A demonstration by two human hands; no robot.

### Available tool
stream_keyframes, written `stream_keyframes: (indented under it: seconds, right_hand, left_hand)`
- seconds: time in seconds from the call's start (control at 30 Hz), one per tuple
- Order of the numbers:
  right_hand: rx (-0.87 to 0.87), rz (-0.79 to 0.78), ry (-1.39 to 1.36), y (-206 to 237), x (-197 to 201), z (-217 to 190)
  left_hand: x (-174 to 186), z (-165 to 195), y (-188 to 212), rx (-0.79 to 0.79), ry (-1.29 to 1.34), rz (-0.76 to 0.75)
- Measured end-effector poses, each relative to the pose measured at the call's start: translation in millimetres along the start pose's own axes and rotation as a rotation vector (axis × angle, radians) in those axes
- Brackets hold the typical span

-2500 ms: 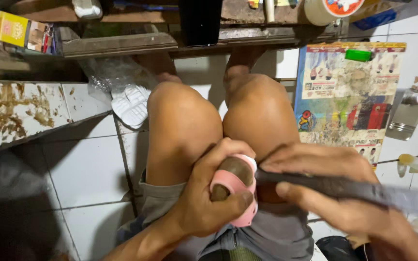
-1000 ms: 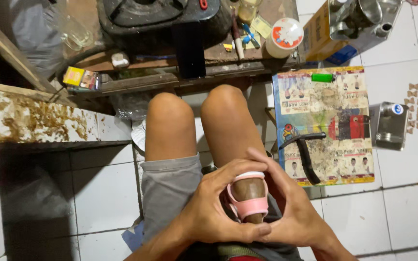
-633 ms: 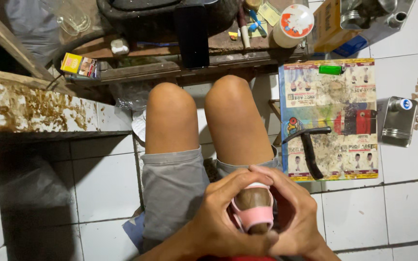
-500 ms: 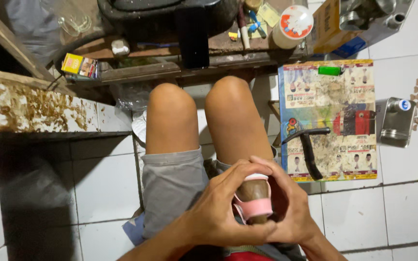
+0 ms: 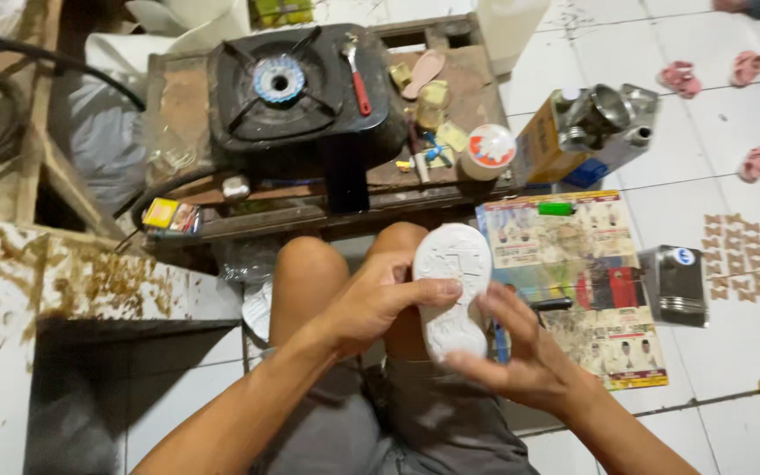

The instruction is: The person assembles pink slippers by inserting wooden shoe trees into the uppers, heating the uppers over a gas burner, and pressing the heated uppers onto white soles. They then use a curved metal tool to trim excess material around the sole edges. The person repeats this process for multiple slippers.

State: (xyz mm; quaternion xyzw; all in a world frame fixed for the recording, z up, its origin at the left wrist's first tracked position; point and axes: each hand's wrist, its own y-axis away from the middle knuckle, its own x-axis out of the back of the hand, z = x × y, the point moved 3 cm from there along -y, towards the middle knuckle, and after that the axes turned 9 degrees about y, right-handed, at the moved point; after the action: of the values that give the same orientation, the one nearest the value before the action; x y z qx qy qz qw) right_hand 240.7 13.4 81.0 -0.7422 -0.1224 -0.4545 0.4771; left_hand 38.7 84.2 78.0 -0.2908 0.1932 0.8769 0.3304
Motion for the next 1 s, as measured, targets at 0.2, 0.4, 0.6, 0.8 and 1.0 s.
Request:
stream_keyframes:
  seconds: [0.2, 0.4, 0.6, 0.8, 1.0]
  right_hand:
    - [-0.688, 0.042, -0.807, -15, -6, 28]
    - [-0.723, -0.259, -0.643, -45, 11, 42]
    - [-0.938, -0.333, -0.711, -42, 13, 34]
    - [-0.941, -0.254, -0.539, -46, 5, 30]
    - [-0.849, -0.384, -0.73, -58, 6, 41]
  left_hand:
    - [-5, 14, -10, -0.37, -0.656, 0.164]
    - [-11, 17, -11, -0.369, -0.958, 0.144]
    - [-20, 18, -8, -0.519, -1.043, 0.023]
    - [-22, 21, -8, -0.616, -1.169, 0.047]
    - [-8, 27, -10, -0.47, -1.043, 0.023]
